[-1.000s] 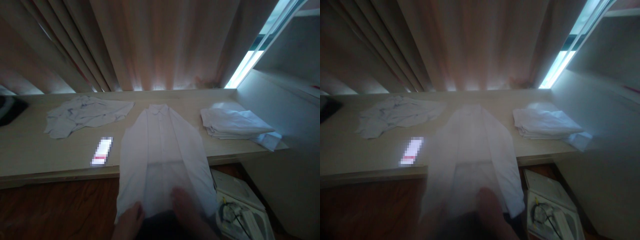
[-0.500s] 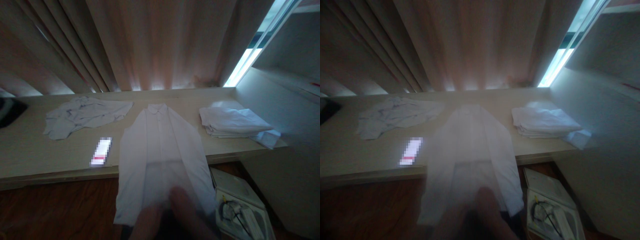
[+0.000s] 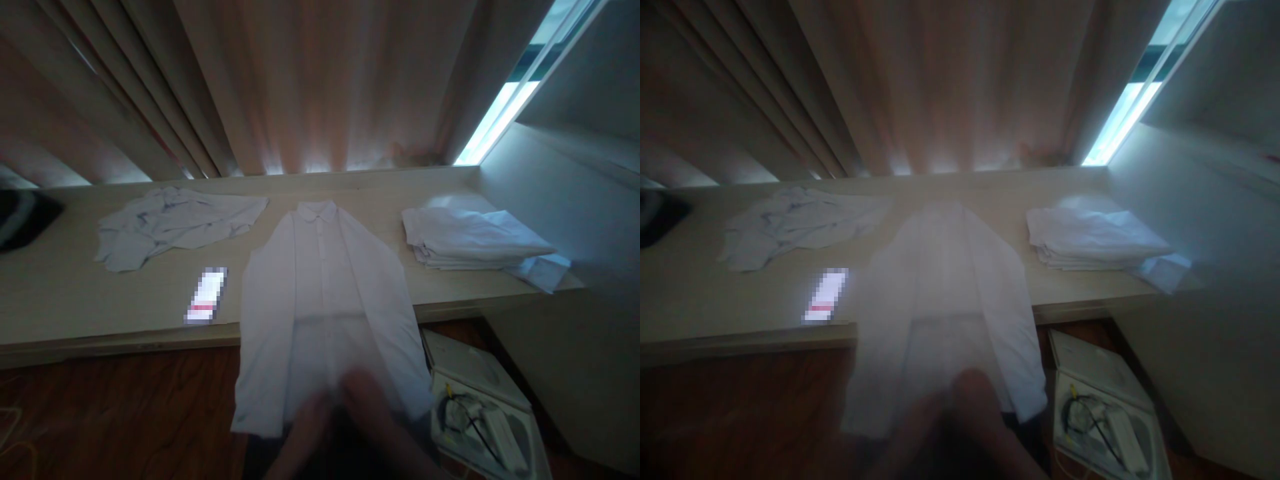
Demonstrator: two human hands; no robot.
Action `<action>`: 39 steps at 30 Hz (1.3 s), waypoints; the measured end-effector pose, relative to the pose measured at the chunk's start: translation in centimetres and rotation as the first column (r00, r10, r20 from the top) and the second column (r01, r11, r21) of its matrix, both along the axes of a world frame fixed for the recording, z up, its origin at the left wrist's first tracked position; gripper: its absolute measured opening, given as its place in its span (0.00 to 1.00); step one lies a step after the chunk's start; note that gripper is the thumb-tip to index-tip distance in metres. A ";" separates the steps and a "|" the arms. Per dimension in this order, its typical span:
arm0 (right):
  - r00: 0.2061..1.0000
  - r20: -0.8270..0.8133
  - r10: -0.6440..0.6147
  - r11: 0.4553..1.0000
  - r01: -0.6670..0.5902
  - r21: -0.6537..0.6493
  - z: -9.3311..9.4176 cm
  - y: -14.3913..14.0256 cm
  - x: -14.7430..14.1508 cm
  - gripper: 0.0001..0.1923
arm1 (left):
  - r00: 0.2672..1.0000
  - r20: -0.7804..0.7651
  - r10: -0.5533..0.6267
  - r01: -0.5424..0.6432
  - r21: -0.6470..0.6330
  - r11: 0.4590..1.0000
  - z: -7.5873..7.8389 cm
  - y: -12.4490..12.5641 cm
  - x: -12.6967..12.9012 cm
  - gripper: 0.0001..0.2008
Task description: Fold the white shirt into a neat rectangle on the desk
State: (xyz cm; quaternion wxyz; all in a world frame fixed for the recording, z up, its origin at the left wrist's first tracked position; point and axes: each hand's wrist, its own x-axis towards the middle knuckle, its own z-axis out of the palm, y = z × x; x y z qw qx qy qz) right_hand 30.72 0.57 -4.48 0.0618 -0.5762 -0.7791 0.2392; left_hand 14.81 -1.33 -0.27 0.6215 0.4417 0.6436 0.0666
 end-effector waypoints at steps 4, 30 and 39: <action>0.994 -0.064 -0.091 0.995 0.089 -0.039 1.0 -0.6 0.1 0.11 | 0.984 0.139 0.114 -0.099 -0.111 0.989 1.0 0.8 1.4 0.20; 0.805 -0.402 -0.437 0.879 0.286 -0.382 1.9 0.6 0.5 0.16 | 0.785 0.344 0.515 -0.442 -0.271 0.855 3.1 2.3 3.1 0.19; 0.852 -0.404 -0.332 0.942 0.279 -0.186 1.3 0.4 1.8 0.17 | 0.885 0.222 0.409 -0.403 -0.073 0.912 2.6 2.5 -1.8 0.18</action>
